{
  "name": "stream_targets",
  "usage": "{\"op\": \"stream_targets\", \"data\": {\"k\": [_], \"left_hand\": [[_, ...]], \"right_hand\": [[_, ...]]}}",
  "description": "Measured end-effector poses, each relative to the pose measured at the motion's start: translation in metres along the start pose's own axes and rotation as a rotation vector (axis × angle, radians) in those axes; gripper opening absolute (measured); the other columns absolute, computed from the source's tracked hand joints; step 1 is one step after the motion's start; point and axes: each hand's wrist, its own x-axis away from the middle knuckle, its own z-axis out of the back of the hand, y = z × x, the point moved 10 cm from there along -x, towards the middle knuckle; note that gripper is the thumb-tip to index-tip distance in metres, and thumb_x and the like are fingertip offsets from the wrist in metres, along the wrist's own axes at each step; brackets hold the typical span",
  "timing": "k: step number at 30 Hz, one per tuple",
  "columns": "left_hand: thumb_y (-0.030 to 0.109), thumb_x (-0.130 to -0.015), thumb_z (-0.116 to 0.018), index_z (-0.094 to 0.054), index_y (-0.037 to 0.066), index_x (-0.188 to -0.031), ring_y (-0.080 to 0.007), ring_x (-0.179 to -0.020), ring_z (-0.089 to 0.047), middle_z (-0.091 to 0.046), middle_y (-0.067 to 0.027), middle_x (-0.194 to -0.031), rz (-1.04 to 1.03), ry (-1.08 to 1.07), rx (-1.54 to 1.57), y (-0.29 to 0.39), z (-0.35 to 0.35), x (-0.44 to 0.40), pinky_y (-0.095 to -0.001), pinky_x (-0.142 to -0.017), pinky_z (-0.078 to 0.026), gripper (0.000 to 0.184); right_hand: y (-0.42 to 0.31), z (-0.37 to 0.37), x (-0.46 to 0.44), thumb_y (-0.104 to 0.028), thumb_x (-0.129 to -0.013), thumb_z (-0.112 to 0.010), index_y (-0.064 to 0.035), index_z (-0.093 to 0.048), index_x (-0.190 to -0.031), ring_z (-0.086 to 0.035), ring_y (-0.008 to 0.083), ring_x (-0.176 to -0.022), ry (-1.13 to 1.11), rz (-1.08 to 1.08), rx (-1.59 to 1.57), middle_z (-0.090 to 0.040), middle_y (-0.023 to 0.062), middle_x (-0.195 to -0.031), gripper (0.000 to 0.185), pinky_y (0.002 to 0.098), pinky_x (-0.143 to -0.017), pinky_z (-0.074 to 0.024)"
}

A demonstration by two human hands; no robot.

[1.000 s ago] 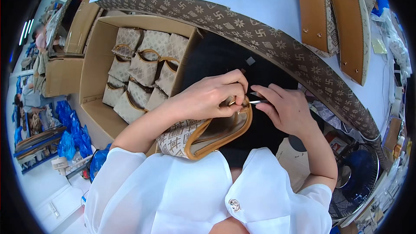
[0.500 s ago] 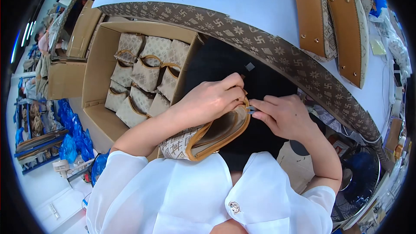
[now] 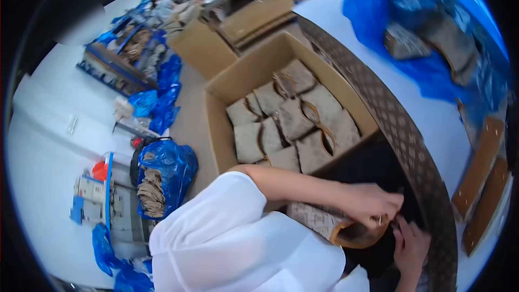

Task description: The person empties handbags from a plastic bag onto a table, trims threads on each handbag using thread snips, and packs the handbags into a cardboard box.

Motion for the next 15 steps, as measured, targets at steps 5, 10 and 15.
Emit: {"op": "stream_targets", "data": {"k": [5,10,15], "left_hand": [[0.017,-0.077,-0.070,-0.057,0.012,-0.084,-0.0254,-0.082,-0.060,-0.053,-0.0067,-0.100,0.098,-0.020,0.079,-0.010,-0.006,0.003,-0.0352,-0.058,-0.050,0.016],[0.003,-0.073,-0.073,-0.056,0.007,-0.083,-0.0213,-0.070,-0.058,-0.051,-0.0066,-0.096,0.089,-0.037,0.060,0.003,0.004,-0.002,-0.0294,-0.055,-0.048,0.021],[0.003,-0.072,-0.072,-0.056,0.006,-0.084,-0.0215,-0.069,-0.058,-0.051,-0.0066,-0.097,0.090,-0.024,0.035,0.000,0.003,-0.001,-0.0302,-0.055,-0.049,0.020]], "right_hand": [[-0.019,0.008,-0.004,-0.026,-0.085,-0.064,-0.0139,-0.065,-0.111,-0.056,0.0227,-0.062,0.009,0.104,0.186,-0.050,0.0041,-0.072,0.028,0.0356,-0.054,-0.0427],[-0.037,0.015,-0.001,-0.028,-0.084,-0.067,-0.0088,-0.064,-0.109,-0.053,0.0159,-0.059,0.087,0.198,0.265,-0.048,0.0016,-0.072,0.032,0.0293,-0.051,-0.0427],[-0.041,0.010,-0.003,-0.022,-0.086,-0.061,-0.0041,-0.066,-0.104,-0.056,0.0132,-0.060,0.032,0.242,0.316,-0.052,0.0011,-0.073,0.026,0.0261,-0.053,-0.0457]]}}
